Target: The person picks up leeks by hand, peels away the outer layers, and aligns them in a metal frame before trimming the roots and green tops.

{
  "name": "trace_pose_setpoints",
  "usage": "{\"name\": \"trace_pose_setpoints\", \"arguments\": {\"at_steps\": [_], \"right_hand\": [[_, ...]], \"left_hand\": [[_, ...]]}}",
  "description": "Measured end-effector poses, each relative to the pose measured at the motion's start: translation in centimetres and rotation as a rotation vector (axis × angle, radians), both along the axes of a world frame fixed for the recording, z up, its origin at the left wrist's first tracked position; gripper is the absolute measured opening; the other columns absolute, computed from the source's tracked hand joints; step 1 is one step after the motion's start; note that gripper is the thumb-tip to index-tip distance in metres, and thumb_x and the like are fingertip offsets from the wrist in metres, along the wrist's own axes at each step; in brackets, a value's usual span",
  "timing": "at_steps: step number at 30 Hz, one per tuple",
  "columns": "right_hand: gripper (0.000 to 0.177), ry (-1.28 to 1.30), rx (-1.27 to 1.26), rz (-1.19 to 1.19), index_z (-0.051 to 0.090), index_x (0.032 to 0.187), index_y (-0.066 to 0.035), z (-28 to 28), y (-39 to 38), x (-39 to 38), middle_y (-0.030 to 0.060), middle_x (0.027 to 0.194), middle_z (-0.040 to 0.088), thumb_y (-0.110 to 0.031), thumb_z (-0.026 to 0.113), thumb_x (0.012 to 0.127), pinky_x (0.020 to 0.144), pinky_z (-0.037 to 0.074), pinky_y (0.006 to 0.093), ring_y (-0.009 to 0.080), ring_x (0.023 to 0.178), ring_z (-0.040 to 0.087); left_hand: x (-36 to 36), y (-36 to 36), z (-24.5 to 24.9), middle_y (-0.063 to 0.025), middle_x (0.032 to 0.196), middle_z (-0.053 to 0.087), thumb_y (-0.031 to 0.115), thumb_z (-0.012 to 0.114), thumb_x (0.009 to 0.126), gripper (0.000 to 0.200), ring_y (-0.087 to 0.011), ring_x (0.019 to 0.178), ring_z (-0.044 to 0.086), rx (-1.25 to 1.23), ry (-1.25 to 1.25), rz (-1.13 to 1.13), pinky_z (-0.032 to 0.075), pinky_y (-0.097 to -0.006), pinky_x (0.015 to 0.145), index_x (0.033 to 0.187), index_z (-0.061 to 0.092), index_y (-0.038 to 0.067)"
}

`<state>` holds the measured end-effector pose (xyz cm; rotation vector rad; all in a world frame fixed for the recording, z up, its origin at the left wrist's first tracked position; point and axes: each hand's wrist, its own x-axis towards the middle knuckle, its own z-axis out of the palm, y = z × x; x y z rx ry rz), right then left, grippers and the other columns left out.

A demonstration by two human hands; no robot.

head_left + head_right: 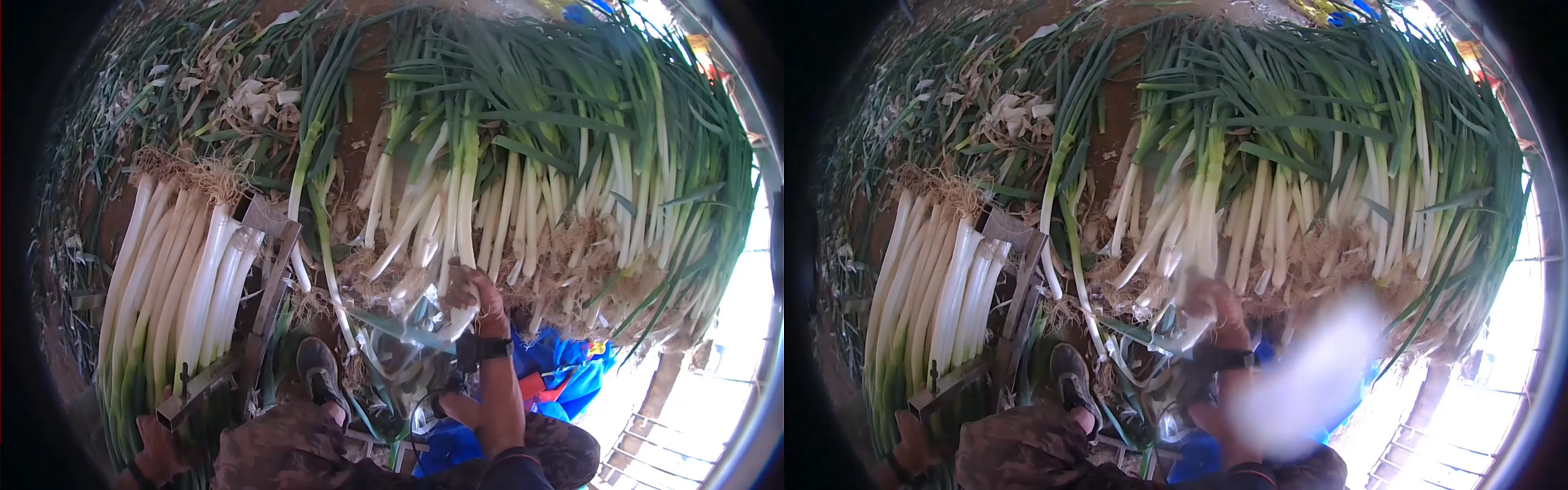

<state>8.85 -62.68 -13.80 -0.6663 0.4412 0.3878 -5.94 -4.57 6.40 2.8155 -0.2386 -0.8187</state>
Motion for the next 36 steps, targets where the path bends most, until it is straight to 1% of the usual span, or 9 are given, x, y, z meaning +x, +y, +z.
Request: {"name": "trace_pose_setpoints", "arguments": {"at_steps": [3,5,9,13,18,23,25,33,36], "right_hand": [[0.036,-0.110,0.329,0.016,0.054,0.125,0.004,1.6,1.9,-1.4,0.0021,0.075,0.053,-0.017,0.055,0.096,0.050,0.042,0.0255,0.0114,0.051,0.050],[0.028,0.001,-1.001,0.206,0.065,0.110,0.002,5.4,3.6,-1.4,0.0062,0.084,0.058,-0.018,0.060,0.090,0.057,0.048,0.0269,0.0167,0.061,0.059],[0.041,0.048,-1.977,0.259,0.070,0.103,-0.002,3.1,3.8,-3.0,0.0177,0.116,0.059,-0.029,0.068,0.073,0.086,0.049,0.0432,0.0326,0.099,0.062],[0.050,-0.083,-2.124,0.075,0.068,0.109,-0.001,-1.0,3.3,-3.4,0.0220,0.132,0.053,-0.031,0.071,0.069,0.099,0.043,0.0458,0.0398,0.111,0.057],[0.052,0.060,-0.967,0.170,0.065,0.118,0.000,0.2,1.1,-1.7,0.0148,0.112,0.063,-0.012,0.074,0.068,0.096,0.046,0.0361,0.0274,0.108,0.059],[0.029,-1.049,-1.665,0.485,0.067,0.102,0.006,12.2,-5.8,0.8,0.0149,0.100,0.068,-0.013,0.066,0.080,0.067,0.053,0.0322,0.0203,0.082,0.065],[0.026,-0.023,-1.104,0.485,0.067,0.100,0.004,16.2,-7.1,4.9,0.0139,0.093,0.068,-0.013,0.065,0.079,0.067,0.052,0.0311,0.0191,0.076,0.065],[0.043,-0.143,-1.400,0.324,0.062,0.109,0.004,-5.6,-10.0,9.3,0.0108,0.090,0.065,-0.012,0.072,0.070,0.070,0.051,0.0317,0.0208,0.079,0.063],[0.043,-0.071,-1.262,0.270,0.060,0.108,0.003,-2.8,-2.3,8.7,0.0089,0.091,0.063,-0.007,0.072,0.068,0.071,0.051,0.0333,0.0211,0.085,0.061]], "left_hand": [[0.2,-0.2,0.3,-0.0135,0.094,0.065,0.039,0.075,0.062,0.091,-0.0343,0.082,0.062,0.006,-0.039,-0.027,0.038,-0.0446,0.072,0.136,0.042,0.000],[0.3,-0.4,0.4,-0.0136,0.093,0.065,0.038,0.075,0.062,0.092,-0.0341,0.080,0.061,0.008,-0.067,-0.039,0.037,-0.0443,0.071,0.137,0.041,-0.001],[0.1,-0.4,0.8,-0.0138,0.091,0.065,0.036,0.074,0.061,0.094,-0.0339,0.078,0.061,0.009,-0.113,-0.078,0.037,-0.0437,0.069,0.140,0.038,-0.002],[0.2,-0.9,1.4,-0.0136,0.089,0.064,0.035,0.074,0.063,0.093,-0.0342,0.078,0.061,0.027,-0.168,-0.085,0.036,-0.0439,0.071,0.140,0.037,-0.002],[-0.3,-1.1,1.3,-0.0129,0.084,0.062,0.036,0.076,0.062,0.093,-0.0352,0.077,0.060,0.071,-0.244,-0.122,0.036,-0.0450,0.071,0.138,0.039,-0.002],[-0.4,-0.8,0.9,-0.0163,0.089,0.061,0.043,0.075,0.065,0.076,-0.0393,0.081,0.056,0.081,-0.086,-0.001,0.035,-0.0482,0.074,0.125,0.048,0.006],[-0.3,-0.8,0.7,-0.0166,0.090,0.061,0.043,0.075,0.065,0.072,-0.0396,0.081,0.056,0.072,-0.102,0.007,0.035,-0.0484,0.073,0.122,0.049,0.006],[0.8,-1.0,1.3,-0.0186,0.102,0.065,0.032,0.075,0.062,0.090,-0.0352,0.084,0.063,0.093,-0.080,-0.137,0.040,-0.0439,0.069,0.139,0.041,0.001],[0.7,-0.7,1.4,-0.0166,0.101,0.065,0.032,0.076,0.061,0.093,-0.0338,0.083,0.063,0.091,-0.219,-0.257,0.040,-0.0436,0.069,0.141,0.040,0.000]]}}
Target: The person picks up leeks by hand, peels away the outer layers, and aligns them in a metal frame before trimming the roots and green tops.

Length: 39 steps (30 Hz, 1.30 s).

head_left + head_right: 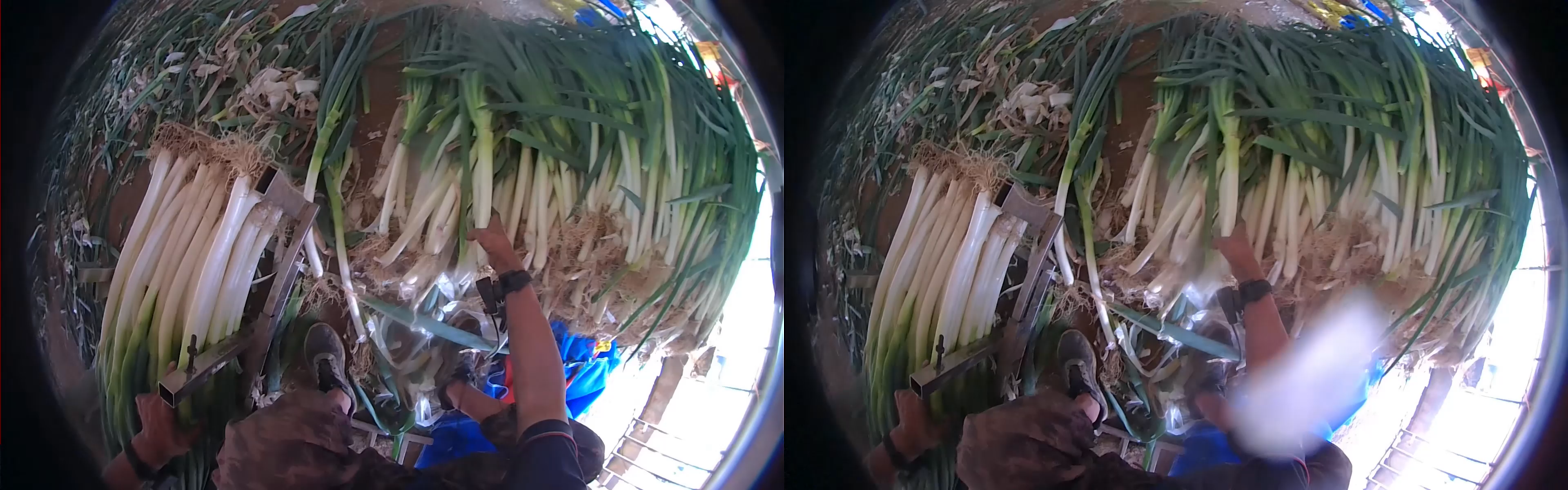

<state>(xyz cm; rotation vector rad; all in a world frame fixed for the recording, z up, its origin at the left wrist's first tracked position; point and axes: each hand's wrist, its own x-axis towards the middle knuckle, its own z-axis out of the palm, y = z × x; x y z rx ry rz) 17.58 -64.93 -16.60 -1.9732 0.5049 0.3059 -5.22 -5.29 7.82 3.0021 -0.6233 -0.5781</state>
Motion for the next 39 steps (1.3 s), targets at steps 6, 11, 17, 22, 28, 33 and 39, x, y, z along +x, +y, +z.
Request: {"name": "trace_pose_setpoints", "arguments": {"at_steps": [6,11,17,22,28,33,39], "right_hand": [[0.031,-0.464,-0.300,0.775,0.068,0.102,-0.013,0.7,-7.4,-0.4,0.0068,0.100,0.070,0.002,0.066,0.074,0.093,0.045,0.0363,0.0290,0.098,0.062],[0.029,-0.444,-0.465,0.750,0.069,0.104,-0.014,13.7,-8.2,-1.4,0.0097,0.105,0.064,0.000,0.056,0.083,0.094,0.046,0.0350,0.0261,0.104,0.060],[0.031,-0.393,-0.536,0.737,0.070,0.104,-0.014,11.4,-6.1,-1.9,0.0100,0.106,0.060,0.003,0.057,0.082,0.094,0.046,0.0340,0.0261,0.106,0.060],[0.015,-0.166,0.041,0.488,0.070,0.094,-0.003,4.8,-1.9,-1.2,0.0094,0.088,0.066,-0.004,0.068,0.079,0.070,0.057,0.0355,0.0258,0.079,0.068],[0.024,0.190,0.349,0.001,0.065,0.095,0.002,7.5,5.4,-7.5,0.0084,0.087,0.065,-0.008,0.075,0.076,0.060,0.056,0.0314,0.0194,0.075,0.066],[0.032,0.054,0.392,0.045,0.063,0.103,0.001,9.9,8.2,-8.6,0.0080,0.086,0.063,-0.008,0.076,0.075,0.063,0.053,0.0324,0.0194,0.074,0.064],[0.039,-0.084,0.132,-0.056,0.061,0.110,0.004,10.7,13.3,-3.9,0.0106,0.093,0.066,-0.013,0.073,0.076,0.071,0.051,0.0312,0.0186,0.079,0.064]], "left_hand": [[0.0,-0.3,-0.2,-0.0125,0.100,0.066,0.032,0.076,0.061,0.095,-0.0314,0.081,0.063,-0.096,0.033,0.092,0.039,-0.0421,0.068,0.141,0.038,-0.004],[-0.3,-0.1,0.2,-0.0125,0.097,0.066,0.031,0.075,0.061,0.097,-0.0315,0.079,0.064,-0.046,0.023,0.063,0.039,-0.0420,0.066,0.141,0.037,-0.005],[0.1,-0.5,0.3,-0.0131,0.096,0.067,0.031,0.075,0.062,0.097,-0.0311,0.079,0.066,-0.084,0.089,0.148,0.039,-0.0422,0.065,0.142,0.036,-0.005],[0.1,-0.6,0.5,-0.0128,0.097,0.068,0.034,0.077,0.062,0.099,-0.0308,0.079,0.066,-0.092,0.039,0.102,0.039,-0.0424,0.066,0.143,0.035,-0.005],[0.3,-0.9,0.4,-0.0115,0.094,0.067,0.035,0.078,0.063,0.102,-0.0313,0.076,0.065,-0.148,0.029,0.151,0.039,-0.0425,0.065,0.145,0.032,-0.003],[0.0,-1.0,0.5,-0.0105,0.084,0.066,0.038,0.078,0.064,0.103,-0.0319,0.072,0.064,-0.096,0.023,0.157,0.038,-0.0426,0.062,0.146,0.030,-0.001],[0.2,-0.7,0.2,-0.0117,0.081,0.065,0.040,0.078,0.064,0.100,-0.0317,0.069,0.063,-0.124,0.061,0.191,0.036,-0.0442,0.057,0.144,0.034,-0.002]]}}
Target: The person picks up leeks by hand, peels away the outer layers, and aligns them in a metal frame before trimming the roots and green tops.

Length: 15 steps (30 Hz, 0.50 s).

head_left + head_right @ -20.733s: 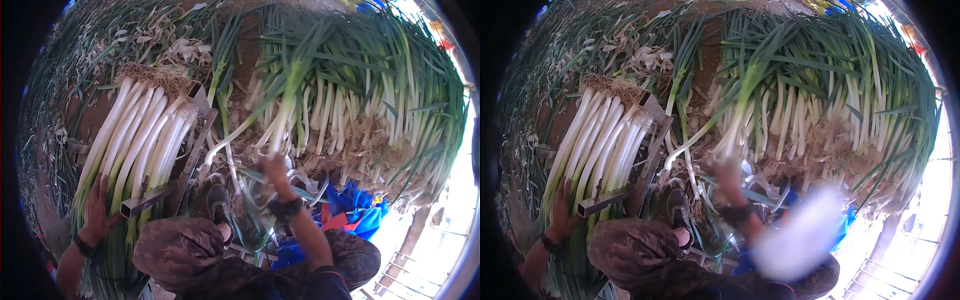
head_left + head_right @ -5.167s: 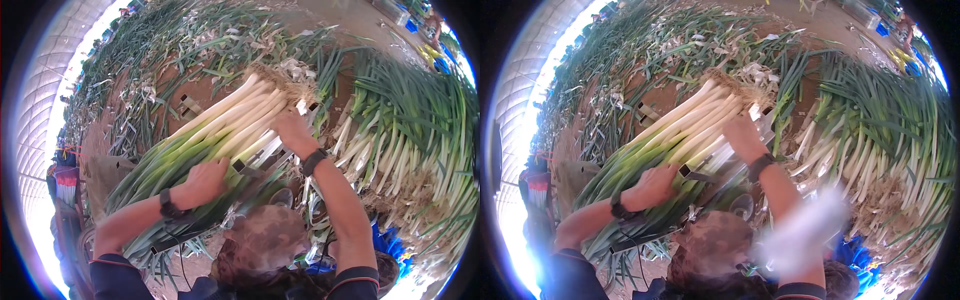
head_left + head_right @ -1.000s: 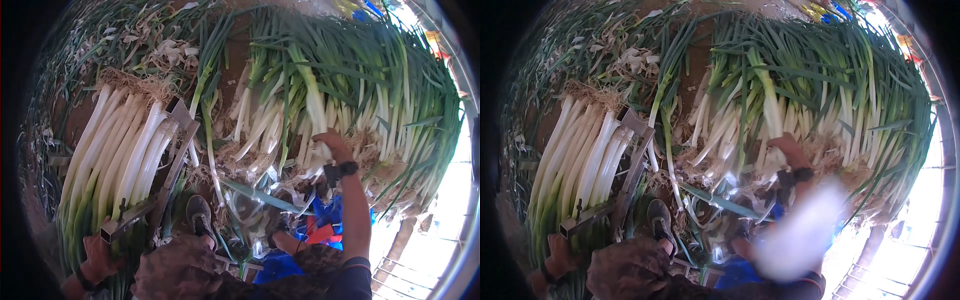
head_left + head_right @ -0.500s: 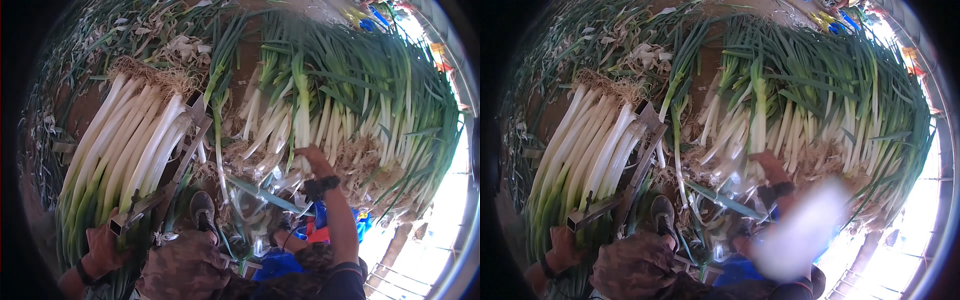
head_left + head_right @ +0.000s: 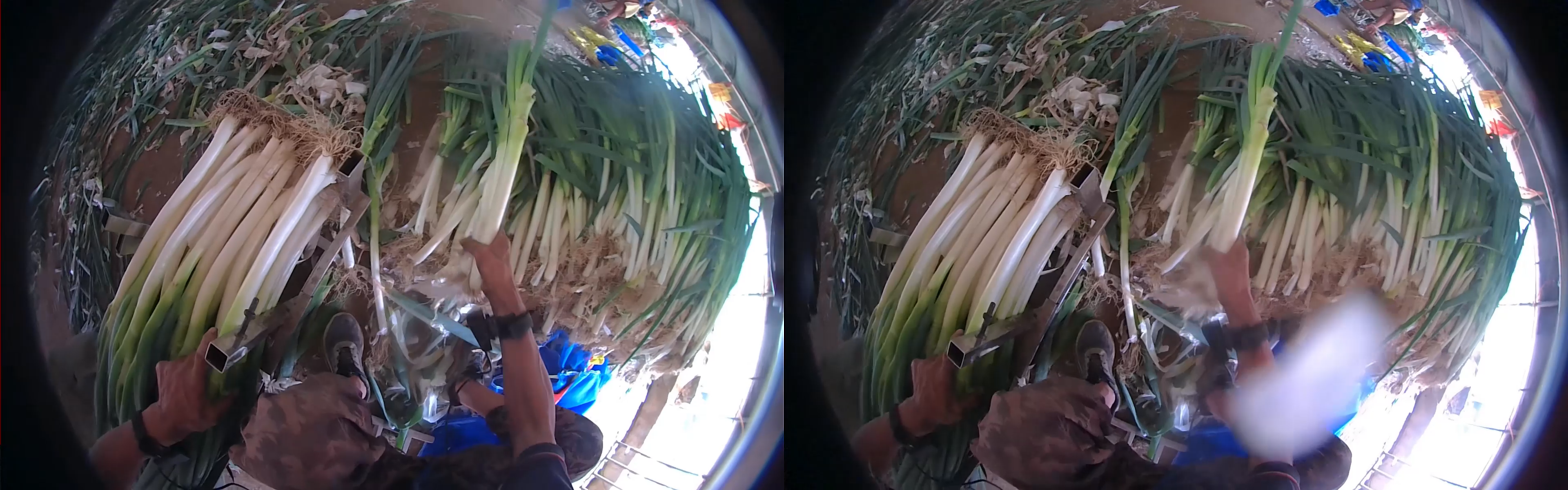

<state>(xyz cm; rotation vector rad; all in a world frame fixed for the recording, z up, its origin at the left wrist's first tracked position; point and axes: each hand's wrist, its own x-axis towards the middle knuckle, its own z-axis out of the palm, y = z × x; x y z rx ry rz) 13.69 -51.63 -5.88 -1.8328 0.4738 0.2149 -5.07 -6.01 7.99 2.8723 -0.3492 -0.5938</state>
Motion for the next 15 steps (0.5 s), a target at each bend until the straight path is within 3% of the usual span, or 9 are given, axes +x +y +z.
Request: {"name": "trace_pose_setpoints", "arguments": {"at_steps": [3,5,8,12,13,15], "right_hand": [[0.048,0.009,-0.180,0.043,0.058,0.114,0.005,-8.4,0.8,4.1,0.0166,0.100,0.067,-0.019,0.075,0.075,0.078,0.051,0.0349,0.0255,0.090,0.066],[0.062,0.071,-0.580,0.054,0.053,0.117,0.010,-11.5,3.2,6.2,0.0239,0.104,0.067,-0.025,0.077,0.072,0.085,0.050,0.0406,0.0358,0.095,0.066],[0.071,0.092,-0.663,0.008,0.047,0.117,0.014,-16.2,5.6,8.0,0.0283,0.103,0.065,-0.030,0.078,0.071,0.089,0.049,0.0454,0.0438,0.098,0.064],[0.072,-0.022,-0.833,0.086,0.041,0.119,0.014,-22.3,6.1,8.9,0.0277,0.101,0.066,-0.028,0.075,0.071,0.085,0.050,0.0462,0.0437,0.098,0.064],[0.075,0.015,-0.899,0.066,0.041,0.125,0.011,-22.7,5.5,8.7,0.0236,0.094,0.067,-0.027,0.074,0.069,0.077,0.051,0.0464,0.0386,0.090,0.066],[0.067,0.119,-0.825,0.048,0.047,0.124,0.006,-19.4,5.4,9.3,0.0218,0.093,0.067,-0.026,0.072,0.071,0.076,0.051,0.0450,0.0368,0.087,0.066]], "left_hand": [[0.0,-0.1,0.2,-0.0116,0.084,0.066,0.039,0.079,0.064,0.098,-0.0304,0.070,0.064,0.031,0.055,0.038,0.037,-0.0429,0.059,0.142,0.037,-0.003],[0.2,-0.3,0.3,-0.0119,0.086,0.066,0.039,0.079,0.064,0.097,-0.0295,0.070,0.064,0.041,0.046,0.034,0.037,-0.0422,0.059,0.141,0.038,-0.002],[0.2,-0.2,0.1,-0.0120,0.091,0.066,0.039,0.079,0.065,0.096,-0.0271,0.071,0.064,0.056,0.088,0.033,0.037,-0.0405,0.061,0.140,0.039,-0.005],[-0.1,0.1,-0.6,-0.0121,0.091,0.066,0.037,0.080,0.064,0.095,-0.0266,0.070,0.064,0.016,-0.041,-0.059,0.037,-0.0403,0.061,0.137,0.039,-0.009],[0.0,0.1,-0.5,-0.0120,0.092,0.066,0.036,0.080,0.063,0.095,-0.0264,0.069,0.064,-0.003,-0.100,-0.083,0.037,-0.0401,0.061,0.136,0.039,-0.010],[0.1,0.0,-0.4,-0.0123,0.092,0.066,0.036,0.080,0.063,0.096,-0.0267,0.069,0.064,-0.005,-0.105,-0.079,0.037,-0.0403,0.061,0.137,0.040,-0.009]]}}
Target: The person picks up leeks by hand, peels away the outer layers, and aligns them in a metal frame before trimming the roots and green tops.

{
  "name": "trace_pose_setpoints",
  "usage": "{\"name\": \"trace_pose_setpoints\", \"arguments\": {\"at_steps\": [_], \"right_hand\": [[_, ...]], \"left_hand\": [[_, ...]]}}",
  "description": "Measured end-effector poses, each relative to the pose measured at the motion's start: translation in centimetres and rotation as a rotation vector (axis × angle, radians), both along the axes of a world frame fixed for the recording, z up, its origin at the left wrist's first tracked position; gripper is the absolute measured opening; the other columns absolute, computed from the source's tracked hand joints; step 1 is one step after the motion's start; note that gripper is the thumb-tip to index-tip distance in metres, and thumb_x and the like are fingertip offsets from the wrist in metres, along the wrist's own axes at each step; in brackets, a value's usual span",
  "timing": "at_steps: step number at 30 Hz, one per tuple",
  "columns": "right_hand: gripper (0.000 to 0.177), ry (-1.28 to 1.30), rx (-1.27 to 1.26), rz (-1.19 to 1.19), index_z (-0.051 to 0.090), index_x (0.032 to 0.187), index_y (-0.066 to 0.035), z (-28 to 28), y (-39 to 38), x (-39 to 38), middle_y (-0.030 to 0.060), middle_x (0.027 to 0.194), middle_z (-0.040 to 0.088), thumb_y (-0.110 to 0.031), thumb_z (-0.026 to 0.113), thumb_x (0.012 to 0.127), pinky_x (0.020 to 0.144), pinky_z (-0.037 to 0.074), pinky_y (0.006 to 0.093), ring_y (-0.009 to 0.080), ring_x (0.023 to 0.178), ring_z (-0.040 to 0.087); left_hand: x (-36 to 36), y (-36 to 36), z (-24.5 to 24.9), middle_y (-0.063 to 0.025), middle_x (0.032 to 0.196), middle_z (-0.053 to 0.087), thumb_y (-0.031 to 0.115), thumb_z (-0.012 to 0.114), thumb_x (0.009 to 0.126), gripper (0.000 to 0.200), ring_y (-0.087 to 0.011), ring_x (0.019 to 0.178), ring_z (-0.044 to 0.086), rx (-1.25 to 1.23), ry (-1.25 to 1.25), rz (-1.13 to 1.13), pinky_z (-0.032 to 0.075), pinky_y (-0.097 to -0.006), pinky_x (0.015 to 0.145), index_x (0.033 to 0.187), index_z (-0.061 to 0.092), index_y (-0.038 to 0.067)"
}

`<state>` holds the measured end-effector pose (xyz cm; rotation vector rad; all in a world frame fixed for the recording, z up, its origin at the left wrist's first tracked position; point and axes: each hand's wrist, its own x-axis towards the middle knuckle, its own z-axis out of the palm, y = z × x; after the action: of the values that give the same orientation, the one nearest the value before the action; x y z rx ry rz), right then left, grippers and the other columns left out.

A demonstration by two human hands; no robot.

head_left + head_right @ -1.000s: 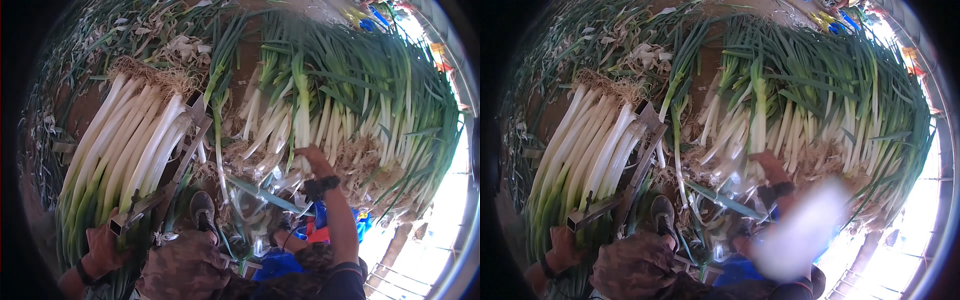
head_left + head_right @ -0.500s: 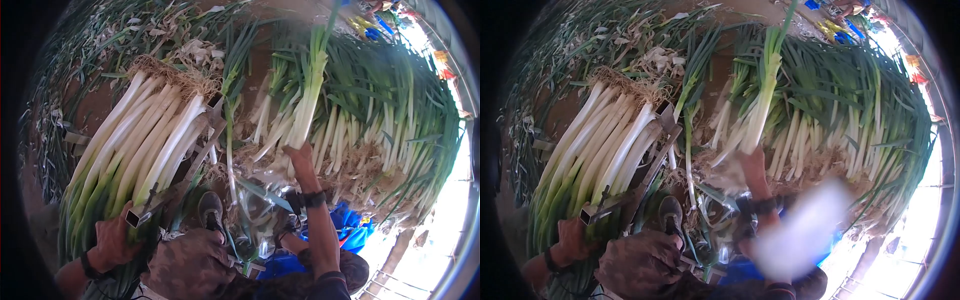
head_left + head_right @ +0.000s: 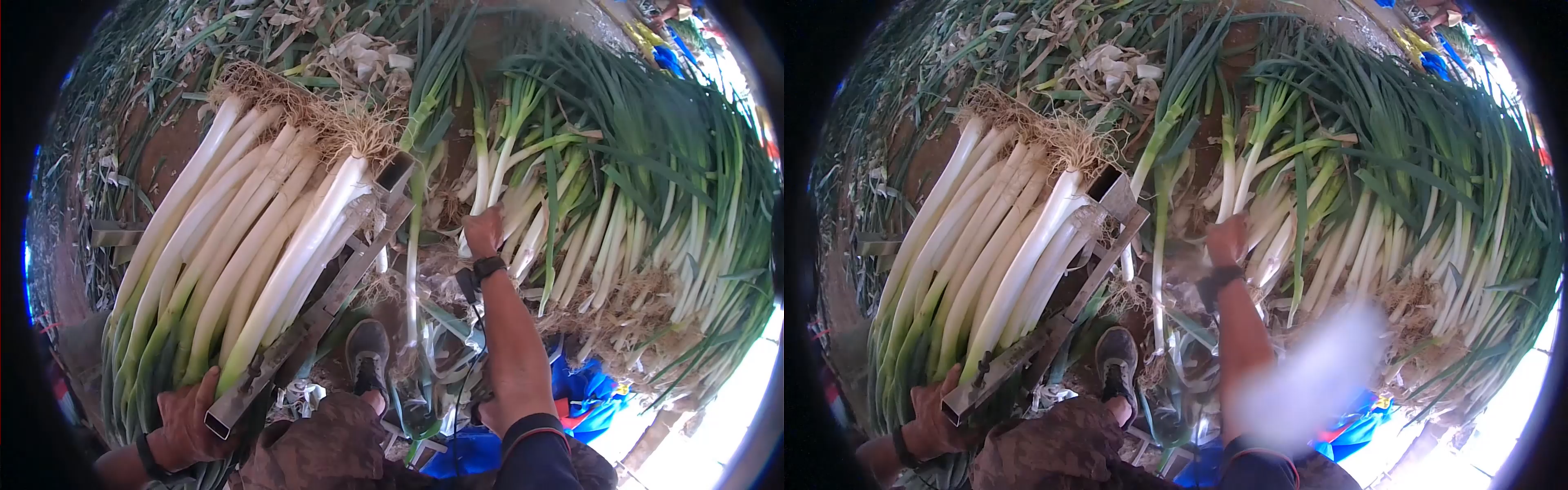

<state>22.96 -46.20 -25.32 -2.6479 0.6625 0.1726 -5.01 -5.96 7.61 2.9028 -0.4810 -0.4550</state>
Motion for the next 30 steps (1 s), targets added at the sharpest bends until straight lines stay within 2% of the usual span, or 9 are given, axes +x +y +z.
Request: {"name": "trace_pose_setpoints", "arguments": {"at_steps": [2,5,7,9,13,19,23,25,30], "right_hand": [[0.060,0.080,0.060,-0.068,0.052,0.124,0.001,3.3,-1.5,0.0,0.0199,0.092,0.067,-0.025,0.071,0.073,0.074,0.051,0.0436,0.0350,0.084,0.066],[0.024,0.113,0.857,0.374,0.068,0.108,-0.012,8.4,-6.4,-0.6,0.0106,0.096,0.066,-0.012,0.057,0.087,0.086,0.050,0.0321,0.0280,0.092,0.063],[0.033,-0.151,0.687,0.673,0.071,0.107,-0.009,15.0,-8.8,-3.1,0.0129,0.105,0.059,-0.023,0.073,0.077,0.088,0.050,0.0348,0.0267,0.097,0.061],[0.036,-0.117,0.836,0.698,0.068,0.111,-0.008,22.0,-9.7,-6.8,0.0154,0.116,0.054,-0.025,0.071,0.079,0.096,0.045,0.0349,0.0259,0.110,0.055],[0.029,0.469,0.648,0.285,0.067,0.113,-0.008,28.2,-10.0,-14.9,0.0130,0.106,0.064,-0.008,0.063,0.084,0.086,0.050,0.0310,0.0222,0.097,0.062],[0.038,0.556,0.900,0.019,0.064,0.108,0.001,24.3,-8.8,-31.9,0.0083,0.090,0.066,-0.016,0.074,0.075,0.070,0.052,0.0308,0.0177,0.078,0.063],[0.042,0.608,0.999,0.089,0.063,0.107,0.001,27.1,-8.6,-36.2,0.0071,0.086,0.066,-0.021,0.075,0.073,0.068,0.051,0.0305,0.0166,0.075,0.063],[0.044,0.613,0.996,0.142,0.063,0.108,0.001,29.0,-8.7,-37.4,0.0071,0.087,0.066,-0.022,0.076,0.073,0.069,0.051,0.0303,0.0164,0.076,0.063],[0.048,0.664,0.980,0.259,0.061,0.112,0.001,33.3,-7.9,-41.0,0.0071,0.089,0.065,-0.025,0.076,0.074,0.071,0.051,0.0297,0.0159,0.078,0.063]], "left_hand": [[0.2,-0.2,0.3,-0.0126,0.093,0.067,0.037,0.080,0.063,0.096,-0.0269,0.069,0.064,-0.013,-0.010,-0.004,0.037,-0.0405,0.061,0.137,0.040,-0.008],[0.5,-0.3,1.0,-0.0124,0.093,0.067,0.036,0.081,0.061,0.098,-0.0281,0.069,0.064,0.018,0.101,0.061,0.037,-0.0411,0.061,0.139,0.039,-0.005],[0.4,-0.3,1.3,-0.0118,0.091,0.068,0.035,0.081,0.060,0.101,-0.0295,0.069,0.064,0.034,0.171,0.081,0.036,-0.0415,0.061,0.142,0.036,-0.002],[0.5,-0.2,1.1,-0.0125,0.088,0.068,0.036,0.079,0.061,0.102,-0.0323,0.069,0.064,0.005,0.132,0.065,0.038,-0.0436,0.061,0.145,0.033,-0.001],[0.6,-0.2,2.0,-0.0170,0.085,0.066,0.039,0.076,0.066,0.104,-0.0383,0.071,0.063,0.011,0.182,0.035,0.041,-0.0492,0.062,0.147,0.025,-0.003],[-0.2,0.6,2.1,-0.0228,0.088,0.065,0.045,0.074,0.074,0.105,-0.0415,0.078,0.063,0.172,0.078,-0.051,0.044,-0.0508,0.066,0.149,0.019,-0.002],[1.1,1.7,6.1,-0.0241,0.100,0.065,0.045,0.079,0.073,0.097,-0.0447,0.094,0.062,0.009,0.319,0.163,0.048,-0.0466,0.086,0.147,0.032,0.004],[0.6,3.5,8.5,-0.0223,0.112,0.062,0.032,0.080,0.075,0.080,-0.0416,0.103,0.060,-0.105,0.090,-0.114,0.047,-0.0459,0.087,0.140,0.044,0.004],[-4.7,-5.9,18.9,-0.0183,0.118,0.060,0.018,0.075,0.076,0.065,-0.0388,0.104,0.060,-0.050,-0.215,-0.263,0.049,-0.0453,0.088,0.133,0.049,0.003]]}}
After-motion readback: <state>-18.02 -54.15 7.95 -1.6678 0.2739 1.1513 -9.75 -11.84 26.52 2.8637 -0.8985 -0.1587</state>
